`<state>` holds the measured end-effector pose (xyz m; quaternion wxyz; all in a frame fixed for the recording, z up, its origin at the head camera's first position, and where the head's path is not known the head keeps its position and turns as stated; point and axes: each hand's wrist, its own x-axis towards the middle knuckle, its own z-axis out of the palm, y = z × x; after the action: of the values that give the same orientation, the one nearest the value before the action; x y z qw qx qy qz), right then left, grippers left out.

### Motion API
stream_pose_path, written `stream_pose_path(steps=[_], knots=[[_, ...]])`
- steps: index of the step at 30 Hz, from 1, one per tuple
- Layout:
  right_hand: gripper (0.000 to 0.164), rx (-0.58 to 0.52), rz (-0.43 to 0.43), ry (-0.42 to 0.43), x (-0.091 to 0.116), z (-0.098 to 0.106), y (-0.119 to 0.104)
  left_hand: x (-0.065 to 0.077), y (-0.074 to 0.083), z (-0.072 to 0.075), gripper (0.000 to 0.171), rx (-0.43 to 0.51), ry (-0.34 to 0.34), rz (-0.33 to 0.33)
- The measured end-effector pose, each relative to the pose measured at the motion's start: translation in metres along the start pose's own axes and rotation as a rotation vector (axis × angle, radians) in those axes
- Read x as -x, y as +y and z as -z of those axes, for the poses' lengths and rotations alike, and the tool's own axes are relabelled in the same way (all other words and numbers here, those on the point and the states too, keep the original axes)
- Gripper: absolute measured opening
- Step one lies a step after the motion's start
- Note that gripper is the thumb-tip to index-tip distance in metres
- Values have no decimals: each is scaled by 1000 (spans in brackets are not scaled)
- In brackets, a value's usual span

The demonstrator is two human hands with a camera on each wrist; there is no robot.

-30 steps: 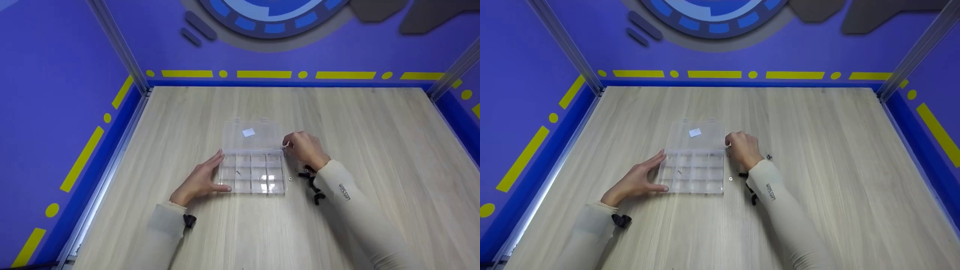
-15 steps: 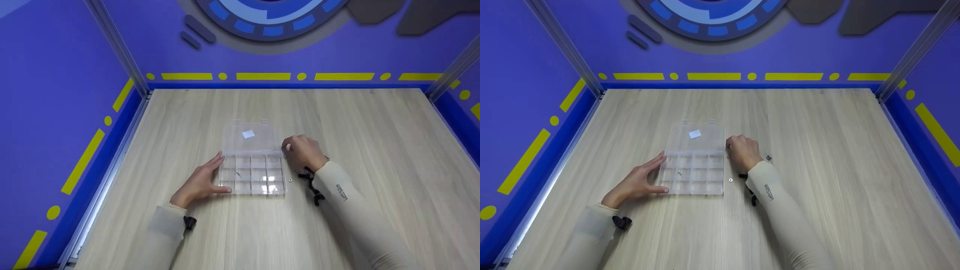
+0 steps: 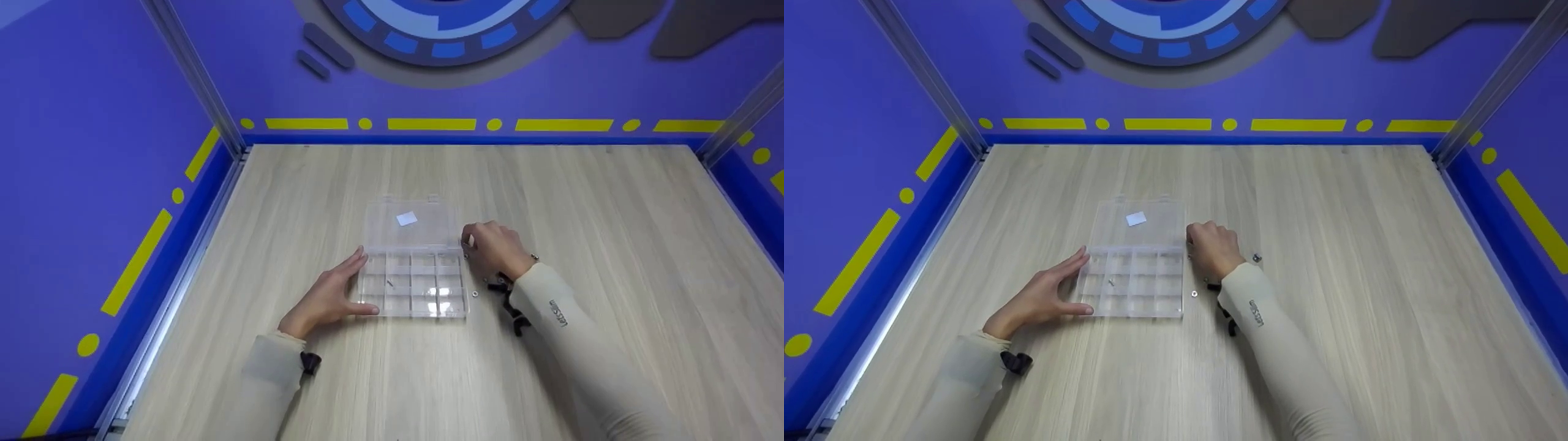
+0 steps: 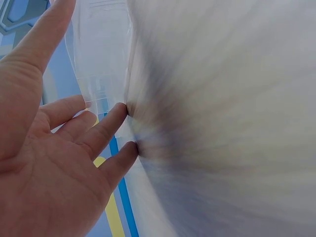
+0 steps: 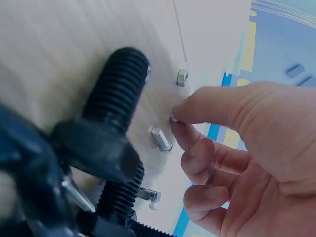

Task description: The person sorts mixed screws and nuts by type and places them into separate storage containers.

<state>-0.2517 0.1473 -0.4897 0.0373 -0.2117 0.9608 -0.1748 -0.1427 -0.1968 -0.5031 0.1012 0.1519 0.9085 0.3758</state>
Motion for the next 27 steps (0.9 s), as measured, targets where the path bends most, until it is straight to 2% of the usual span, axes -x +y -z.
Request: stream_pose_path(steps=[5, 9, 17, 22, 27], knots=[[13, -31, -43, 7, 3, 6, -1, 0, 1, 0, 110, 2, 3, -8], [12, -67, -34, 28, 7, 15, -5, 0, 0, 1, 110, 2, -1, -14], [17, -32, 93, 131, 12, 25, -25, 0, 0, 2, 109, -12, -5, -18], [14, -60, 154, 148, 13, 26, -44, 0, -1, 1, 109, -16, -3, -25], [15, -73, 253, 182, 14, 27, -63, 0, -2, 0, 109, -9, 5, -27]])
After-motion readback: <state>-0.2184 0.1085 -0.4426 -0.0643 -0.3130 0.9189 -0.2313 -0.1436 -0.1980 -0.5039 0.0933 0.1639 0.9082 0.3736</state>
